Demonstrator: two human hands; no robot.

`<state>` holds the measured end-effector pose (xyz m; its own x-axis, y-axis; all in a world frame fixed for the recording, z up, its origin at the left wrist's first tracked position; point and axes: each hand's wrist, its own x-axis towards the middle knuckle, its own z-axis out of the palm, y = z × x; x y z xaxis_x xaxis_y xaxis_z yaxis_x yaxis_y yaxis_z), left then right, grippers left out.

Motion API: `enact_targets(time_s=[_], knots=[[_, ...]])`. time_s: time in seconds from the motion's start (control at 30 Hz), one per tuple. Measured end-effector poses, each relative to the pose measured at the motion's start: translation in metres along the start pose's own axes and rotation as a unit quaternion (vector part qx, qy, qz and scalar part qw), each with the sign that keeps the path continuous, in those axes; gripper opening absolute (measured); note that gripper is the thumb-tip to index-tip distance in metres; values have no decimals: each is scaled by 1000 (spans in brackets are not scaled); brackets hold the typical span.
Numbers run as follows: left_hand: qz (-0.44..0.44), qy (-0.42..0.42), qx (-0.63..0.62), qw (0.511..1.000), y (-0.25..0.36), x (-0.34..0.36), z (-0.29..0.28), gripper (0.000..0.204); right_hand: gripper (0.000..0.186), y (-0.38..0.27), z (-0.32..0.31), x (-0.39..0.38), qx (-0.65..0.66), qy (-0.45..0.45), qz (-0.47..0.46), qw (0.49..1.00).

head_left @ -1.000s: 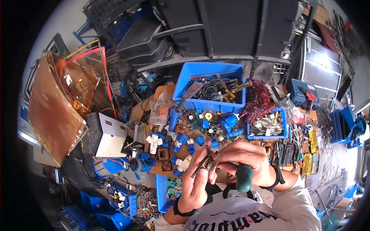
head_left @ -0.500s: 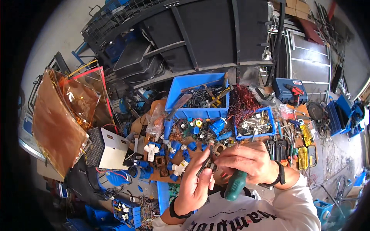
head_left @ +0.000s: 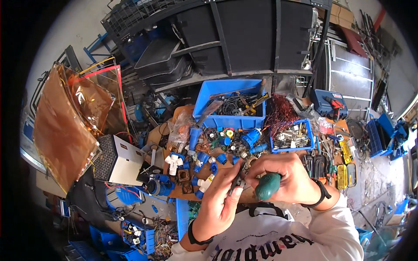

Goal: The person uses a screwdriver to manipulate the internal components of a small, cylindrical electronic device held in their left hand. They repeatedly probe and adjust parts within the device's casing while standing at a cluttered workbench.

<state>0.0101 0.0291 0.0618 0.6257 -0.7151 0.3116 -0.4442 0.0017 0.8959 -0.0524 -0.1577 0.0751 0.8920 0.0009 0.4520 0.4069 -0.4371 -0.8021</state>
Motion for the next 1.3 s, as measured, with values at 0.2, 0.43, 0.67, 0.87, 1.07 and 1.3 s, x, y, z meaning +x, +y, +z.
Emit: enact_targets(time_s=[0.2, 0.43, 0.67, 0.87, 1.07, 1.3], knots=[[8, -29, 34, 999, 0, -6, -20, 43, 20, -5, 15, 4, 2, -26, 80, 996], [2, -51, -78, 996, -8, -11, -32, 42, 21, -6, 30, 3, 16, 31, 75, 997], [-5, -48, -179, 983, -22, -7, -35, 44, 18, -7, 36, 6, 59, 59, 100, 991], [22, -48, -77, 996, -19, 1, -35, 42, 17, 0, 42, 10, 109, 81, 119, 984], [34, -39, -94, 994, -23, 5, -35, 41, 13, 4, 46, 13, 130, 111, 132, 976], [-89, -80, -336, 934, -34, 10, -36, 46, 18, 14, 50, 12, 29, 125, 46, 991]])
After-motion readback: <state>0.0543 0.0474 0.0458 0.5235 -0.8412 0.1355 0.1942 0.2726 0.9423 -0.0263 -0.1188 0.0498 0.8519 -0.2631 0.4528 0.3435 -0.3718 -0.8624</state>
